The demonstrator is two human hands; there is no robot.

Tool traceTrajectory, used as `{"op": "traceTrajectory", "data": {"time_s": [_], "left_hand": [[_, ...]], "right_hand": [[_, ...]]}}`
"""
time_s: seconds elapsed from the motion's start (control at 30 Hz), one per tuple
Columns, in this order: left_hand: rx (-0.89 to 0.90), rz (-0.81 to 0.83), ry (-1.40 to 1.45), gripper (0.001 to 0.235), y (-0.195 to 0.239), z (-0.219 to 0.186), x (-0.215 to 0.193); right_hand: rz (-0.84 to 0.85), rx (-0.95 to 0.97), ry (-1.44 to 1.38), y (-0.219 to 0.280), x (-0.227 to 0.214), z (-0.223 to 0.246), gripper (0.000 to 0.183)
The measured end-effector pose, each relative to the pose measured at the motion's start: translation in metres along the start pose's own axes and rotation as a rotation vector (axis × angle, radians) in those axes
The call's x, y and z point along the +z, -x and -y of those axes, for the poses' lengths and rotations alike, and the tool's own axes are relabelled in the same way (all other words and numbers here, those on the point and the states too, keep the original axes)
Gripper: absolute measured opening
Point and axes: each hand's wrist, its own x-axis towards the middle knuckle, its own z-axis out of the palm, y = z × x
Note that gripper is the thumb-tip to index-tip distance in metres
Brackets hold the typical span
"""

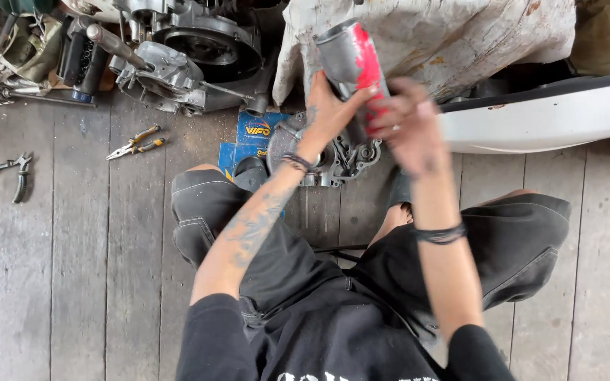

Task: Scraping paint or residue from motorcycle engine components using a screwdriver.

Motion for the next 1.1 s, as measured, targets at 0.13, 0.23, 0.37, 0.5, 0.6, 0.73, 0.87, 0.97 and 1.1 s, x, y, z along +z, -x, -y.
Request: {"op": "traceTrajectory", "data": {"time_s": [0.13,0.23,0.37,0.5,0.6,0.73,0.87,0.97,1.1], "left_hand": [[-0.252,0.332,0.242,0.091,0.01,-0.021,-0.045],[-0.277,0.465,0.505,0.095,0.025,-0.034,-0.048],[-0.394,0.607,0.56,0.114,0.041,-0.083,-0.051],[-0.179,0.658,0.512,0.108,0.043,-0.061,-0.039],[-0.098,0.621,0.506,0.086,0.049,-0.048,-0.035],[-0.039,0.561,0.608,0.081,0.058,-0.064,-0.04],[-0.009,0.488,0.652,0.09,0.061,-0.098,-0.035],[0.054,0.44,0.607,0.094,0.058,-0.098,-0.02],[-0.048,0.448,0.56,0.098,0.058,-0.139,-0.033]], "right_hand": [[-0.168,-0.021,0.267,-0.003,-0.041,0.063,0.031],[-0.182,0.067,0.7,-0.012,-0.059,0.047,0.037],[-0.062,0.123,0.543,-0.034,-0.07,-0.002,0.037],[-0.314,0.098,0.374,-0.034,-0.005,0.002,0.02],[-0.391,-0.094,0.503,-0.042,-0.005,-0.002,0.024],[-0.401,-0.414,0.499,-0.021,-0.031,0.026,0.022],[-0.523,-0.807,0.52,-0.002,-0.055,0.07,0.016],[-0.551,-0.915,0.454,0.017,-0.05,0.077,0.024],[-0.574,-0.892,0.374,0.052,0.015,0.076,0.016]]}}
